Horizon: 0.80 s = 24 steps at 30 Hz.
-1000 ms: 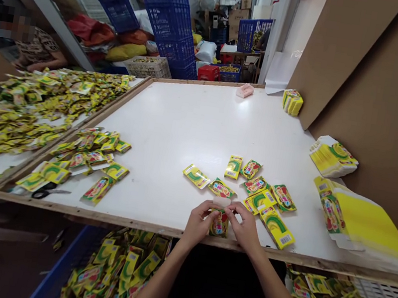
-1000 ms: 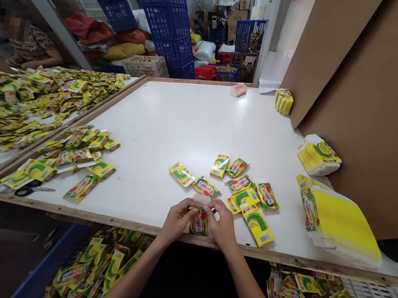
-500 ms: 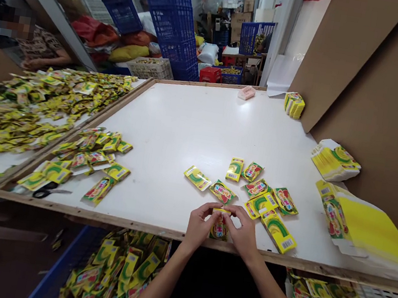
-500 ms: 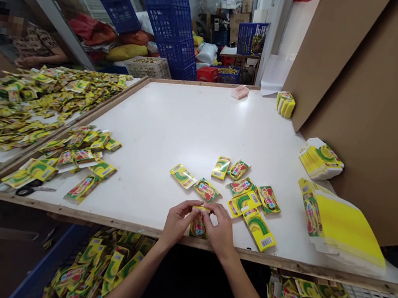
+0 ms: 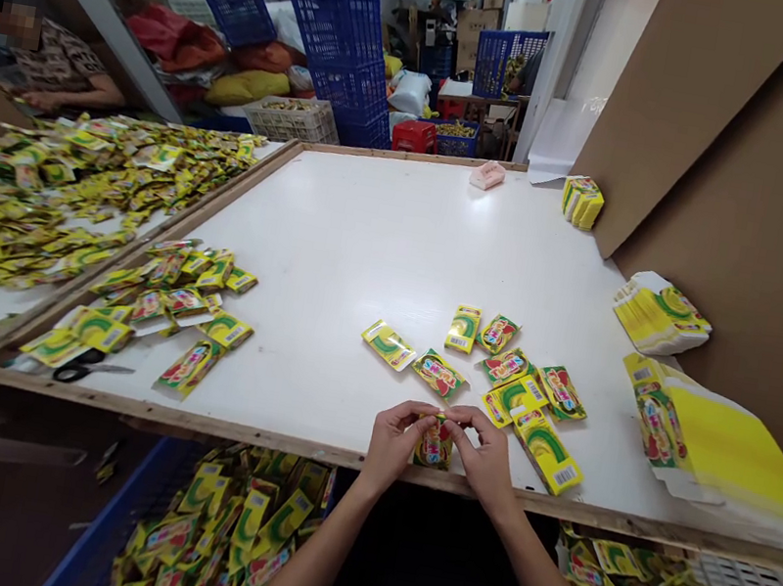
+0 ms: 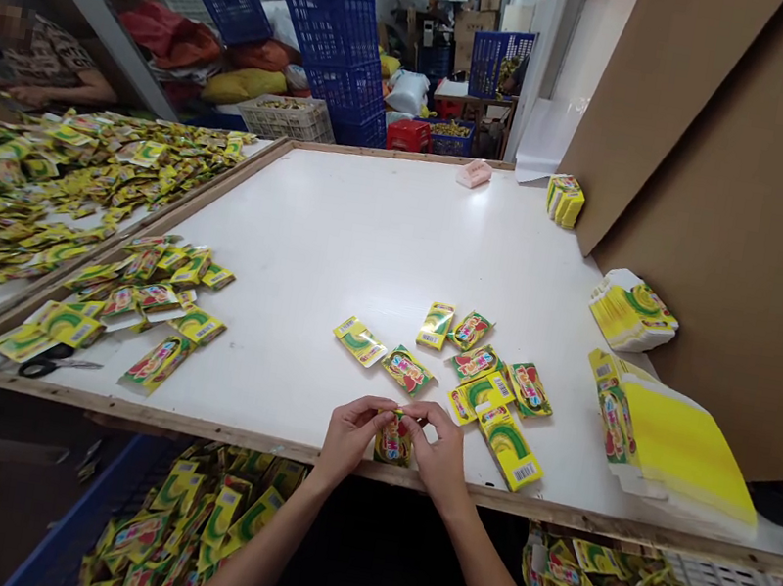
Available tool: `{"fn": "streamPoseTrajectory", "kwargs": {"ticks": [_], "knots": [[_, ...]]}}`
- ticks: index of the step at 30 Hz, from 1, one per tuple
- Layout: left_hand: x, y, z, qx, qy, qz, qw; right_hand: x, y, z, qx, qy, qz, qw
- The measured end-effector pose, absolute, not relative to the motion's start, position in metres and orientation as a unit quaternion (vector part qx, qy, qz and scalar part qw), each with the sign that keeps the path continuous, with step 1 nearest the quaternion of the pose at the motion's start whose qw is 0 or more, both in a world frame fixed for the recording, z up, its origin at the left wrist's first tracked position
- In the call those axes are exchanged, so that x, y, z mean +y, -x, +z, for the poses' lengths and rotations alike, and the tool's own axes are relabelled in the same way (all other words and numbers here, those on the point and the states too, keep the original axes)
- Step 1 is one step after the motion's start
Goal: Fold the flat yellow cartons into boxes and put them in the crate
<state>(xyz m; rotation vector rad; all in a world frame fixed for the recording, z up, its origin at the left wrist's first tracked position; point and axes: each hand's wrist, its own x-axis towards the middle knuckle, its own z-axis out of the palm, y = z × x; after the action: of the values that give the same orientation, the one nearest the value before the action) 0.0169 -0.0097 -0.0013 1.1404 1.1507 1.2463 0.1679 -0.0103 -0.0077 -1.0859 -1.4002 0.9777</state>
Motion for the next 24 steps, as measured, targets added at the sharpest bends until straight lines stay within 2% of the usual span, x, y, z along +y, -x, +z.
{"fn": "streamPoseTrajectory", "kwargs": {"ticks": [8, 16, 24], "knots": [[-0.020, -0.012, -0.003, 0.456, -0.485, 0.525, 0.531, -0.019, -0.172, -0.008, -0.594, 0.443, 0.421, 0.523], [-0.021, -0.003, 0.002, 0.453, -0.589, 0.505, 0.439, -0.023, -0.175, -0.009, -0.660, 0.415, 0.347, 0.521], [-0.029, -0.006, -0.005, 0.439, -0.507, 0.544, 0.504, -0.032, -0.171, -0.006, -0.616, 0.440, 0.388, 0.525]]}}
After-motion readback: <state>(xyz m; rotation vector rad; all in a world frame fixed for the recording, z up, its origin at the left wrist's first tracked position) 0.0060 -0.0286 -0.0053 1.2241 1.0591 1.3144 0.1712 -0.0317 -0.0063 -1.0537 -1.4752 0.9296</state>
